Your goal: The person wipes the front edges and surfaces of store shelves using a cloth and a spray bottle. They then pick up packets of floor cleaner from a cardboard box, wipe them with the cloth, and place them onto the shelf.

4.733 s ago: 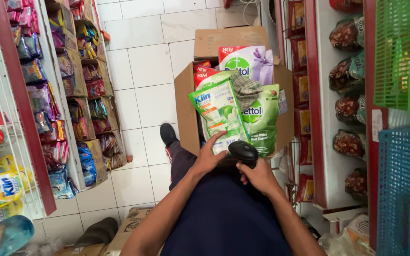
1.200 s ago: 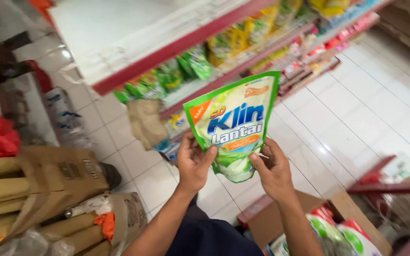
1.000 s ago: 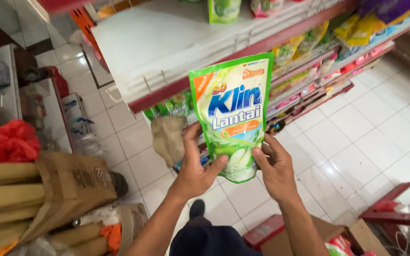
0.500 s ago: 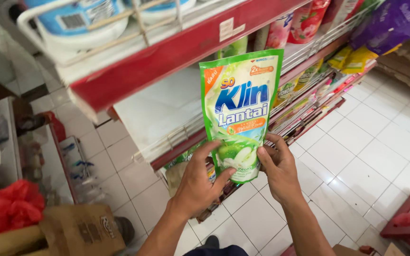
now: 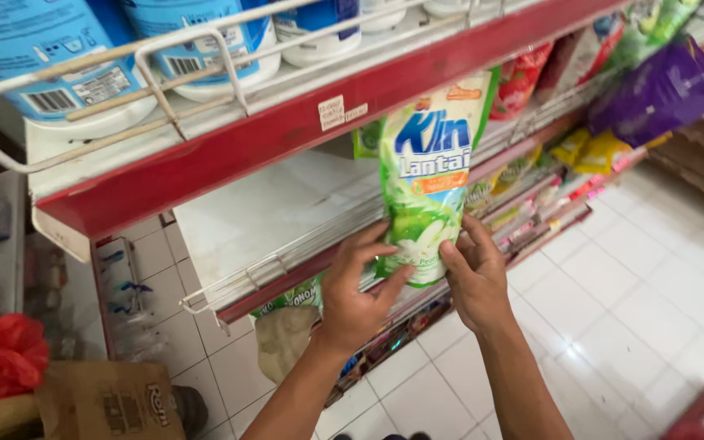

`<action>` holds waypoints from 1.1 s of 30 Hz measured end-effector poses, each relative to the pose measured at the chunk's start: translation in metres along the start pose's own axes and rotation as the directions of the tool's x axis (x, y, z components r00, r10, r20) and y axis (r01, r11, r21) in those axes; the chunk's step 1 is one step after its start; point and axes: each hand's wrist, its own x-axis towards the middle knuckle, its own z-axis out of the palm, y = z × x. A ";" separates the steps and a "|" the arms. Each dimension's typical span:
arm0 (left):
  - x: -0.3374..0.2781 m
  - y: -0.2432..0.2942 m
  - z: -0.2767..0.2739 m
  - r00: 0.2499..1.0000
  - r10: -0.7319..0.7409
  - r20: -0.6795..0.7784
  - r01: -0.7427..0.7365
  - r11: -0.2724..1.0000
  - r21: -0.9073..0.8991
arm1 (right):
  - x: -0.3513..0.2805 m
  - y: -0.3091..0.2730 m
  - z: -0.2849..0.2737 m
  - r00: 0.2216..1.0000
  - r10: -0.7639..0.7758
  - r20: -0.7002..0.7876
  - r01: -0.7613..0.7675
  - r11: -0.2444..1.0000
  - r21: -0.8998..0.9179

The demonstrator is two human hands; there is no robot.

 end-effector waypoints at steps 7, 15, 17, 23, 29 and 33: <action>0.016 -0.009 0.028 0.992 0.103 0.072 -0.111 0.986 0.121 | 0.044 -0.019 -0.017 0.990 -0.093 0.109 0.115 0.968 -0.224; 0.030 -0.014 0.049 0.971 0.236 -0.045 -0.212 0.931 0.298 | 0.072 -0.041 -0.028 0.968 -0.036 0.249 0.089 0.974 -0.208; 0.033 -0.015 0.053 0.967 0.249 -0.049 -0.220 0.918 0.329 | 0.077 -0.041 -0.031 0.946 -0.085 0.312 0.167 0.955 -0.245; 0.053 -0.020 0.057 0.954 0.300 -0.022 -0.269 0.881 0.389 | 0.096 -0.037 -0.035 0.925 -0.113 0.362 0.179 0.971 -0.156; 0.070 -0.019 0.058 0.937 0.349 -0.006 -0.310 0.841 0.444 | 0.110 -0.034 -0.029 0.927 -0.169 0.335 0.226 0.964 -0.139; 0.082 -0.021 0.059 0.933 0.359 -0.007 -0.316 0.829 0.462 | 0.127 -0.034 -0.028 0.918 -0.173 0.356 0.232 0.964 -0.131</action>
